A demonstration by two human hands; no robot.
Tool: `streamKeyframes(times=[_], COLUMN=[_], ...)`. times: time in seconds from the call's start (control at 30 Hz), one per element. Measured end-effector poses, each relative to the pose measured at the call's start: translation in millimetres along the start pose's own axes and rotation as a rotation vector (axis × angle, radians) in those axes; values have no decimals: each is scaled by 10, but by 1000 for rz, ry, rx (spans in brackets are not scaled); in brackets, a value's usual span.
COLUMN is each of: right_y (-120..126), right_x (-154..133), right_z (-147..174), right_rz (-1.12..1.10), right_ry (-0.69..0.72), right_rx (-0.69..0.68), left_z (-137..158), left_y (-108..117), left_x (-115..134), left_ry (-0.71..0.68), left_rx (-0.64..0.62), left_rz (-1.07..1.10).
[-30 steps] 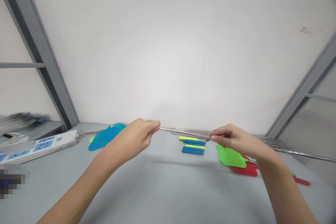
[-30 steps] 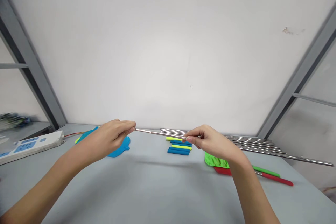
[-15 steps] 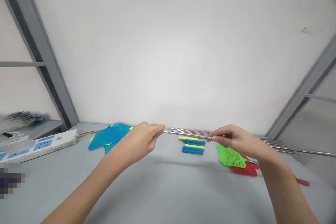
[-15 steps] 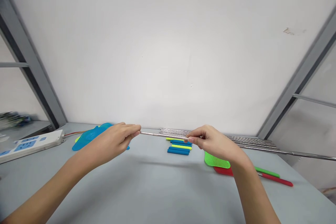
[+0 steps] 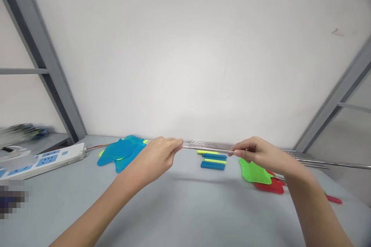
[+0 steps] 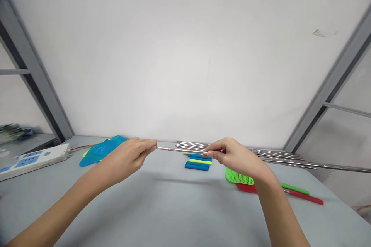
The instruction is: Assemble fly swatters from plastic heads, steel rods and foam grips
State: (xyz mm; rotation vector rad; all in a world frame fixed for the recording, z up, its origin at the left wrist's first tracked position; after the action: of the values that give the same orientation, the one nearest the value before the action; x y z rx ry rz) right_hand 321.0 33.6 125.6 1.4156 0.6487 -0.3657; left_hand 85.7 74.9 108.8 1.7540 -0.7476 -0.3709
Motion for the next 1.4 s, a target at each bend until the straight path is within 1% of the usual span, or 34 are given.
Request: streamKeyframes(times=[0.13,0.37,0.83,0.93,1.07,1.23,1.4], right_y=[-11,-22,-81,-84,-79,-81,-95], right_x=[-11,-29,-48,-48,-39,-44,-44], right_z=[-3,0,-38,-40,-41,-47,-40], right_rz=[-5,-4,-21,-27,-28,-29,-23], right_ry=[-13,-5,47,47,14,4,23], right_rx=[4,-5,-49,-49,-26,-23,-39], left_z=[-4,-3,-3,0,-1,1,9], left_y=[-11,10,-21,-6,11,-6,-41], left_x=[-11,38,124,148,177,176,173], left_ry=[1,21,-26,-19,-2,-9,-25], left_rx=[7,12,37,30,17,9,-6], left_rz=[-10,-25,-39,-51,-57,-66,-71])
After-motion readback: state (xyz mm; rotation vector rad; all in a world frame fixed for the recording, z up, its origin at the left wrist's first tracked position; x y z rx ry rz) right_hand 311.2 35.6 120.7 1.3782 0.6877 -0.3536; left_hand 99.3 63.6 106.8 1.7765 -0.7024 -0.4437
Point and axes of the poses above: each hand's wrist, its own z-axis away from the middle knuckle, its own y-axis out of the back of the hand, x = y × z, the point moved 3 cm from there along -z, towards the middle knuckle, and after that the axes turned 2 degrees about -y, right-handed, at the moved point
